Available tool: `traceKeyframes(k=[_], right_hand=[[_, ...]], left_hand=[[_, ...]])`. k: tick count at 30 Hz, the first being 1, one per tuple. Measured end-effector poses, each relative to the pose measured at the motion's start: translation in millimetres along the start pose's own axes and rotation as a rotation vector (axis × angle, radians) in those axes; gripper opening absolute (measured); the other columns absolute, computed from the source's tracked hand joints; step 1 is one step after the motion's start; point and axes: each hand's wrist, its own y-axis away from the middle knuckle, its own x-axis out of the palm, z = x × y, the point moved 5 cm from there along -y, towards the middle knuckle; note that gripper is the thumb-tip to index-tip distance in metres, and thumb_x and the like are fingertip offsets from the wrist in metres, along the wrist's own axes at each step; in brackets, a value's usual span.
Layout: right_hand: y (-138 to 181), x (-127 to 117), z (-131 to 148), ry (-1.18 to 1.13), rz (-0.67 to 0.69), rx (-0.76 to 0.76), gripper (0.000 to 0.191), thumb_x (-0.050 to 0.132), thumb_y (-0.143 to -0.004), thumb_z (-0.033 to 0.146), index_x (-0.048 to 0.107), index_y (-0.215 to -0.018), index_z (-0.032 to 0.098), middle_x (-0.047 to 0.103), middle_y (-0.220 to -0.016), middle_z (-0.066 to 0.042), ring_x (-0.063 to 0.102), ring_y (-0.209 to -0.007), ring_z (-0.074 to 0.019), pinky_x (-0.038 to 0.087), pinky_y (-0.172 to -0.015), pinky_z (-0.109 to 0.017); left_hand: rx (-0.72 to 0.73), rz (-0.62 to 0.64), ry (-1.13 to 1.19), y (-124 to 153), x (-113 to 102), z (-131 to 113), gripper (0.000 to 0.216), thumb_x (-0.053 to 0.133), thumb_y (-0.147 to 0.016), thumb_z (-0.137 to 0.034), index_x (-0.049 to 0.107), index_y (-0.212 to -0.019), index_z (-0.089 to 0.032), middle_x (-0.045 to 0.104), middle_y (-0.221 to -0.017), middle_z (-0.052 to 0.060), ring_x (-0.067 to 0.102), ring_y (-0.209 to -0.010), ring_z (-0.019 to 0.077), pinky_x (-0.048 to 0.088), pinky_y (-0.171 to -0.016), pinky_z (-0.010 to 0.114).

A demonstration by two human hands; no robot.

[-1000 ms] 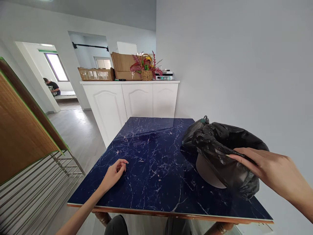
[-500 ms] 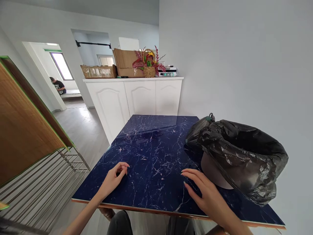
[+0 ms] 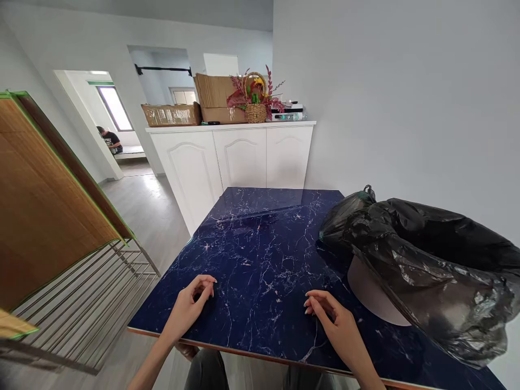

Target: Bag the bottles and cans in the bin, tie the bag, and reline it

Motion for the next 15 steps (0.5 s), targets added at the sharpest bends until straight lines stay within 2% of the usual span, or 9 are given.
traceKeyframes(k=[4, 9, 15], right_hand=[[-0.7, -0.3, -2.4, 0.012, 0.012, 0.01, 0.045, 0.06, -0.1, 0.067, 0.073, -0.115, 0.026, 0.078, -0.106, -0.007, 0.075, -0.097, -0.0235, 0.062, -0.094, -0.034], [-1.4, 0.4, -1.1, 0.029, 0.016, -0.029, 0.04, 0.058, -0.102, 0.064, 0.072, -0.102, 0.026, 0.076, -0.096, -0.005, 0.073, -0.093, -0.0225, 0.059, -0.091, -0.031], [-1.5, 2.7, 2.6, 0.03, 0.012, -0.038, 0.039, 0.058, -0.103, 0.062, 0.072, -0.101, 0.026, 0.075, -0.096, -0.004, 0.072, -0.092, -0.0211, 0.057, -0.09, -0.029]], left_hand=[[-0.005, -0.001, 0.001, -0.8, 0.1, -2.2, 0.035, 0.052, -0.102, -0.053, 0.069, -0.108, -0.023, 0.071, -0.083, 0.002, 0.067, -0.077, 0.02, 0.049, -0.076, 0.031], [-0.004, -0.016, 0.004, -2.1, -0.2, -2.2, 0.034, 0.054, -0.101, -0.053, 0.069, -0.107, -0.023, 0.071, -0.081, 0.002, 0.066, -0.075, 0.0198, 0.05, -0.076, 0.031], [0.006, -0.041, 0.003, -4.8, -1.6, 3.6, 0.034, 0.054, -0.101, -0.052, 0.07, -0.107, -0.022, 0.07, -0.081, 0.001, 0.068, -0.076, 0.0199, 0.051, -0.076, 0.031]])
